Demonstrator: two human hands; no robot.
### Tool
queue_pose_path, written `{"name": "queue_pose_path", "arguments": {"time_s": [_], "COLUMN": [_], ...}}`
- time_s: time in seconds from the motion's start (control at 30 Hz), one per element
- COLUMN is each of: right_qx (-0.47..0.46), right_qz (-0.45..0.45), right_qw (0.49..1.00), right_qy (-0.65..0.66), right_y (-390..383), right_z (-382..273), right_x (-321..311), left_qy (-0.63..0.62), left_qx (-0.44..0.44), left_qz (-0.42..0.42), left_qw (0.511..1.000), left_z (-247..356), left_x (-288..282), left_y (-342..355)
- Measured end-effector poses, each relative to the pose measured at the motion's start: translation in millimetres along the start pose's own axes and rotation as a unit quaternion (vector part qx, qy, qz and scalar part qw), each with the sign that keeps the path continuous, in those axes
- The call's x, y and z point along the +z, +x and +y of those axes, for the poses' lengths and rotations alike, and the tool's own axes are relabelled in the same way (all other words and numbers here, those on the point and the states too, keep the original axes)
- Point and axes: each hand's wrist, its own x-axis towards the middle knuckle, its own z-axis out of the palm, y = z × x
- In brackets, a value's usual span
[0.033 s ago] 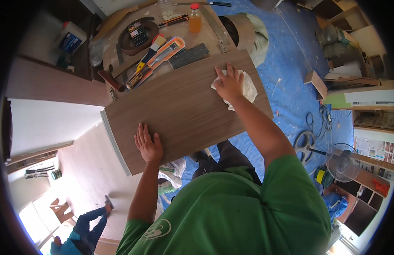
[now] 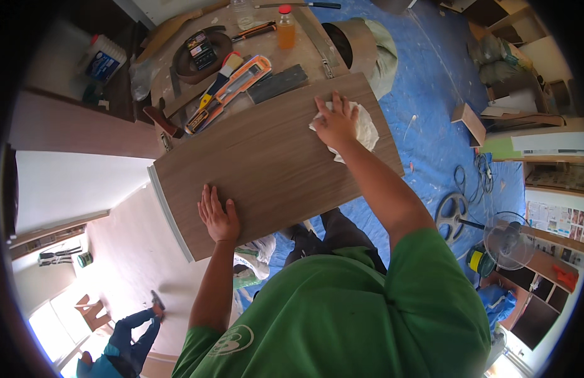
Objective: The person sands the edges of a wooden board with a sanding block, wipes the surface with a cloth, and applies a liquid from a bottle along the edge. The person handles the board and tools directly on a workbench.
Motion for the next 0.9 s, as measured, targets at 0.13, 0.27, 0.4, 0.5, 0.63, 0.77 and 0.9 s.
{"name": "queue_pose_path", "arguments": {"time_s": [0.13,0.27,0.4,0.5,0.63,0.77,0.9], "right_qx": [-0.006,-0.055,-0.093,-0.119,-0.147,-0.139,-0.148], "right_qz": [-0.027,-0.001,0.005,0.018,0.043,0.037,0.024], "right_qw": [1.0,0.998,0.994,0.989,0.98,0.978,0.974], "right_qy": [0.012,0.026,0.063,0.09,0.13,0.149,0.169], "right_y": [28,42,51,51,51,53,52], "right_z": [-31,-30,-26,-16,-7,-6,-3], "right_x": [-12,-7,-10,-9,-12,-15,-15], "left_qy": [0.03,0.052,0.072,0.079,0.083,0.079,0.085], "left_qx": [-0.003,-0.001,0.01,0.019,0.024,0.024,0.024], "left_qz": [0.001,-0.012,-0.01,-0.014,-0.017,-0.019,-0.018], "left_qw": [1.0,0.999,0.997,0.997,0.996,0.996,0.996], "left_z": [2,7,6,8,9,12,13], "left_x": [3,5,4,7,9,9,6], "left_y": [9,12,10,13,14,16,15]}}
